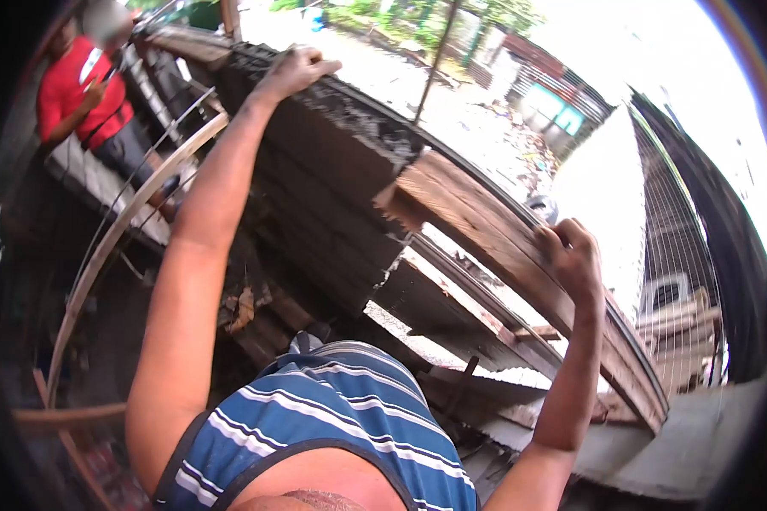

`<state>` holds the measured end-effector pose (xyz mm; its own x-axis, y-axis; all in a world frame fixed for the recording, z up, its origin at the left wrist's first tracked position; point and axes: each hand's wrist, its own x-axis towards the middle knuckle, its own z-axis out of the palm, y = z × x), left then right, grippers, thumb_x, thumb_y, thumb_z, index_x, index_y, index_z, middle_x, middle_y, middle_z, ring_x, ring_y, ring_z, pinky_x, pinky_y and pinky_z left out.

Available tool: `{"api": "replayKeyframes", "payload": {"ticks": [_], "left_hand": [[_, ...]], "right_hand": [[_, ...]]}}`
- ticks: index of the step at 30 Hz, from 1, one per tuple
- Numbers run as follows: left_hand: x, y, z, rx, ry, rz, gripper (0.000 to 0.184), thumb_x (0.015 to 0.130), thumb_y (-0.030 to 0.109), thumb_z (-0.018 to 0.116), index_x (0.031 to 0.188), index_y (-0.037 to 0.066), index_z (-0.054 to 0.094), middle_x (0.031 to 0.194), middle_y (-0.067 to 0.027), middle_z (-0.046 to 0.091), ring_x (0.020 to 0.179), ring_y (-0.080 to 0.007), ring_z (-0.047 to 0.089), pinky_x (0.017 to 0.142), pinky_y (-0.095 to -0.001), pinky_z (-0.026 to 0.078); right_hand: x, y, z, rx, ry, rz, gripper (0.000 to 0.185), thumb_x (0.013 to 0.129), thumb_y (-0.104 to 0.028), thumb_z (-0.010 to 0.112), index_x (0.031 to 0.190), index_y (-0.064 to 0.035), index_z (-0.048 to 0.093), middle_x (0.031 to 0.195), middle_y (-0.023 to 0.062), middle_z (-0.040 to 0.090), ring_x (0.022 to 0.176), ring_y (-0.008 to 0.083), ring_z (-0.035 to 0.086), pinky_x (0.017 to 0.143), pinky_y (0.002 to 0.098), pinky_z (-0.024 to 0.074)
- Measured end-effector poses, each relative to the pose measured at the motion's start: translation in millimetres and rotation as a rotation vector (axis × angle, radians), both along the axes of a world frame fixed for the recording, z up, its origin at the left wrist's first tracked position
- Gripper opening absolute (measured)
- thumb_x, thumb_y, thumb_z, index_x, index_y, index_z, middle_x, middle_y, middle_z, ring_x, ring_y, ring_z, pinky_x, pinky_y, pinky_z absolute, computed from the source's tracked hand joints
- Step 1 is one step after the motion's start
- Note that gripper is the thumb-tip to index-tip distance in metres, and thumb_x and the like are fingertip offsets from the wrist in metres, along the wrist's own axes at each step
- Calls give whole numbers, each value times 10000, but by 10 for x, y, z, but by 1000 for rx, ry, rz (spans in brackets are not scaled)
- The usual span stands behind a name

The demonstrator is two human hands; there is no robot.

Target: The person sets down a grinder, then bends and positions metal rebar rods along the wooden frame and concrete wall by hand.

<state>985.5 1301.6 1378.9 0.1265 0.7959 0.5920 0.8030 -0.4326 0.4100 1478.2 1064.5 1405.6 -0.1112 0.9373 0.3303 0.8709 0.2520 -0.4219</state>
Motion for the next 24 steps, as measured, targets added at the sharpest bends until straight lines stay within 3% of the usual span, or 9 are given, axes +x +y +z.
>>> {"api": "replayKeyframes", "payload": {"ticks": [2,3,4,7,8,13,17,21,24], "left_hand": [[47,-24,17,-63,-39,-46,549,872,531,715,815,-14,690,705,-100,627,676,-194,592,694,-373,487],[102,-71,53,-119,-30,-59,581,851,610,688,955,41,745,838,-154,722,857,-266,709,820,-391,530],[149,-123,72,-108,-47,-162,572,891,551,693,922,-19,707,856,-118,657,851,-229,613,798,-371,485],[418,-335,140,-57,119,-322,526,909,543,664,863,23,727,742,-142,634,772,-282,616,757,-410,488],[489,-358,109,-18,87,-371,527,905,539,665,834,19,719,763,-143,632,823,-306,611,800,-406,482],[603,-406,-19,142,101,-281,492,901,529,663,898,44,748,878,-139,685,991,-326,605,892,-432,470],[622,-423,8,101,117,-272,482,904,523,635,948,59,755,958,-157,712,1052,-337,611,934,-447,461],[611,-421,7,41,80,-273,480,886,519,626,943,60,754,929,-170,723,1016,-352,647,949,-447,471],[611,-460,25,42,75,-246,522,883,553,604,964,60,755,950,-173,727,1040,-353,649,973,-450,465]], "right_hand": [[24,-6,34,-95,42,-52,282,896,-269,732,875,11,706,766,133,665,701,180,610,678,337,476],[18,-17,52,-87,53,-71,282,896,-269,732,875,11,706,766,133,665,701,180,610,678,337,476],[-26,-31,105,-113,49,-83,296,891,-291,737,880,4,708,776,128,675,708,177,614,682,336,478],[-15,-29,129,-145,48,-96,322,882,-326,746,896,-6,711,792,121,691,721,172,618,692,337,480],[-13,-18,139,-154,42,-81,334,879,-339,748,907,-9,711,796,119,696,726,171,619,698,340,481],[11,-9,134,-184,85,-62,347,881,-323,748,933,18,701,786,113,688,745,164,613,717,342,482],[23,4,121,-184,99,-100,342,870,-316,757,915,17,696,781,101,683,733,163,603,688,335,481],[33,33,102,-188,99,-108,340,861,-322,738,904,12,692,755,77,664,711,137,584,653,307,475],[82,72,104,-228,34,-38,382,902,-332,695,957,46,672,789,118,670,744,175,616,706,333,492]]}}
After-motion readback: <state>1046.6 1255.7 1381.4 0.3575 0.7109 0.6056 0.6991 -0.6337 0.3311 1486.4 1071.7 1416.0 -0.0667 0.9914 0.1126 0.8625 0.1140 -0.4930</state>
